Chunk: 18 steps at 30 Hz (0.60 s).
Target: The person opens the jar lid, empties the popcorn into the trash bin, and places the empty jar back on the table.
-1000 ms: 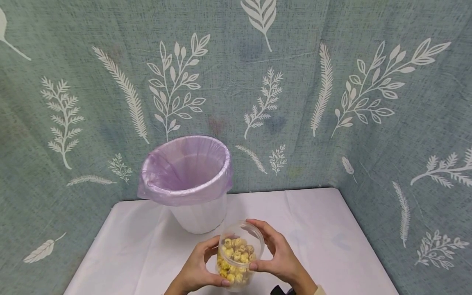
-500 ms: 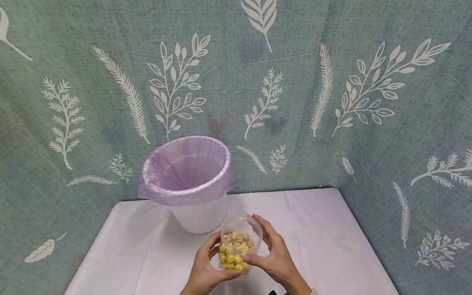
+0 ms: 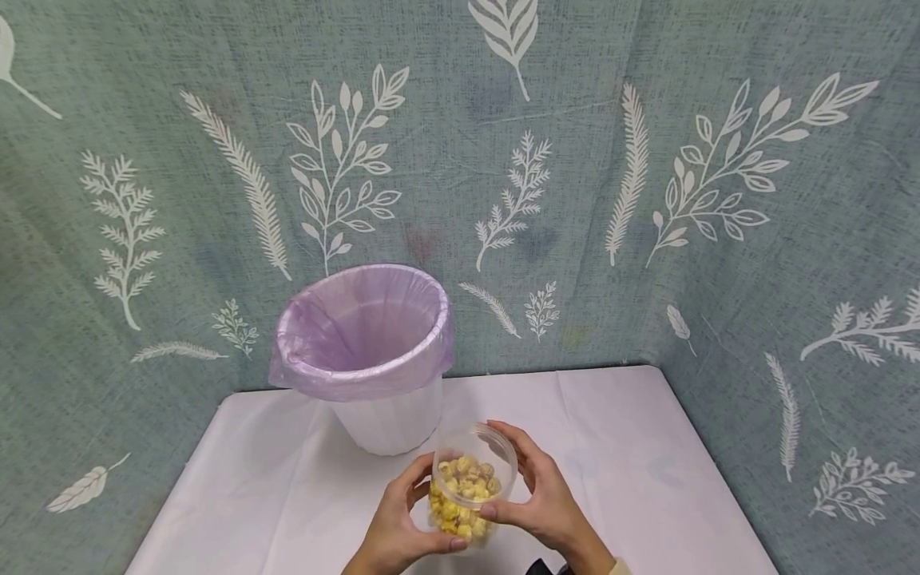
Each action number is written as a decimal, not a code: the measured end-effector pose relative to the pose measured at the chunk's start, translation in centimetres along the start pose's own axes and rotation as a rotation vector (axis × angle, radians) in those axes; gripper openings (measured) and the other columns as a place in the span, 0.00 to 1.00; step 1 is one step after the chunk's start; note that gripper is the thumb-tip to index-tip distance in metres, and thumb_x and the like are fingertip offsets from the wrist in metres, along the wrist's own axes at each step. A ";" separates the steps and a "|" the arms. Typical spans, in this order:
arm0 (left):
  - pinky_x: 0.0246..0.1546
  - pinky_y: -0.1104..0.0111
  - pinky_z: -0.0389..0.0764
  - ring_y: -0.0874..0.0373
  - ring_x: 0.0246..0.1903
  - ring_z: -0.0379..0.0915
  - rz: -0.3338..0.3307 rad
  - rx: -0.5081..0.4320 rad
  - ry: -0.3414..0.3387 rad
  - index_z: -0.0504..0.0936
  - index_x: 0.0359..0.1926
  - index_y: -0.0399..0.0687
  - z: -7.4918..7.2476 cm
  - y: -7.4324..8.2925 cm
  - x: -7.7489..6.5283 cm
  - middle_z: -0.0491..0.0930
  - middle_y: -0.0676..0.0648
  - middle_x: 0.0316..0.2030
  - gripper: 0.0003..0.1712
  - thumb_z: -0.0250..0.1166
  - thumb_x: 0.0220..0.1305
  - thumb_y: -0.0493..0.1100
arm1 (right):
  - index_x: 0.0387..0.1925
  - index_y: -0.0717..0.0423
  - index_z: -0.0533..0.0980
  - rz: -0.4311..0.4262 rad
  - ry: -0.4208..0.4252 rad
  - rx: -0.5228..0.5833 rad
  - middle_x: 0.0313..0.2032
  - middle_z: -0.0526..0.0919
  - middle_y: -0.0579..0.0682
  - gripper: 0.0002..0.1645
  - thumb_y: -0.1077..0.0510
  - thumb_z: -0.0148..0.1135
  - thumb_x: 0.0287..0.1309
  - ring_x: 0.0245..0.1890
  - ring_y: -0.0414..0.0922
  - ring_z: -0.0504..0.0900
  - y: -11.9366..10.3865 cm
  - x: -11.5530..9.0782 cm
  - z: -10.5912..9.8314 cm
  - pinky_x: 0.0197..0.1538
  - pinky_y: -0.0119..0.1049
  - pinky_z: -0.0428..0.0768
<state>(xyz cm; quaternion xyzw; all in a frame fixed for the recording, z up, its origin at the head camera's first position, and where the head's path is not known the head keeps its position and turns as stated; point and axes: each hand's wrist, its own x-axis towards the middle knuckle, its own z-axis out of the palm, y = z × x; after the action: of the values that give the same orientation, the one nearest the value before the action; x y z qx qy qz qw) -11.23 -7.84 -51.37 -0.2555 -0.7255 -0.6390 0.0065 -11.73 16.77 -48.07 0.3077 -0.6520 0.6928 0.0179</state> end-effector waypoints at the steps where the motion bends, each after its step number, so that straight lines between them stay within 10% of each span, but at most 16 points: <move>1: 0.60 0.57 0.81 0.49 0.59 0.77 0.013 -0.015 -0.024 0.73 0.72 0.48 -0.2 0.0 0.0 0.80 0.50 0.62 0.52 0.88 0.45 0.42 | 0.79 0.60 0.61 0.001 -0.016 0.016 0.71 0.69 0.68 0.53 0.73 0.74 0.54 0.69 0.50 0.74 0.0 0.0 -0.2 0.68 0.37 0.75; 10: 0.67 0.54 0.77 0.45 0.65 0.74 0.023 -0.167 -0.249 0.71 0.74 0.48 -1.5 0.2 0.3 0.77 0.44 0.66 0.51 0.85 0.49 0.35 | 0.79 0.65 0.57 -0.005 -0.167 0.161 0.73 0.67 0.67 0.50 0.60 0.73 0.65 0.69 0.56 0.74 -0.4 0.0 -0.7 0.65 0.48 0.79; 18: 0.65 0.54 0.79 0.45 0.64 0.74 0.059 -0.154 -0.215 0.70 0.74 0.45 -1.6 -0.1 0.1 0.77 0.43 0.66 0.51 0.85 0.49 0.37 | 0.81 0.65 0.52 -0.065 -0.174 0.143 0.77 0.61 0.68 0.54 0.49 0.71 0.69 0.74 0.59 0.67 -0.3 0.4 -0.3 0.70 0.45 0.73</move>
<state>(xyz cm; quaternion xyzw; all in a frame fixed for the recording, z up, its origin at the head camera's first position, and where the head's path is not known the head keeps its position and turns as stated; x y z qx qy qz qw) -11.91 -9.33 -51.16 -0.3433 -0.6631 -0.6613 -0.0721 -12.01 16.93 -47.58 0.3881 -0.5895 0.7074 -0.0381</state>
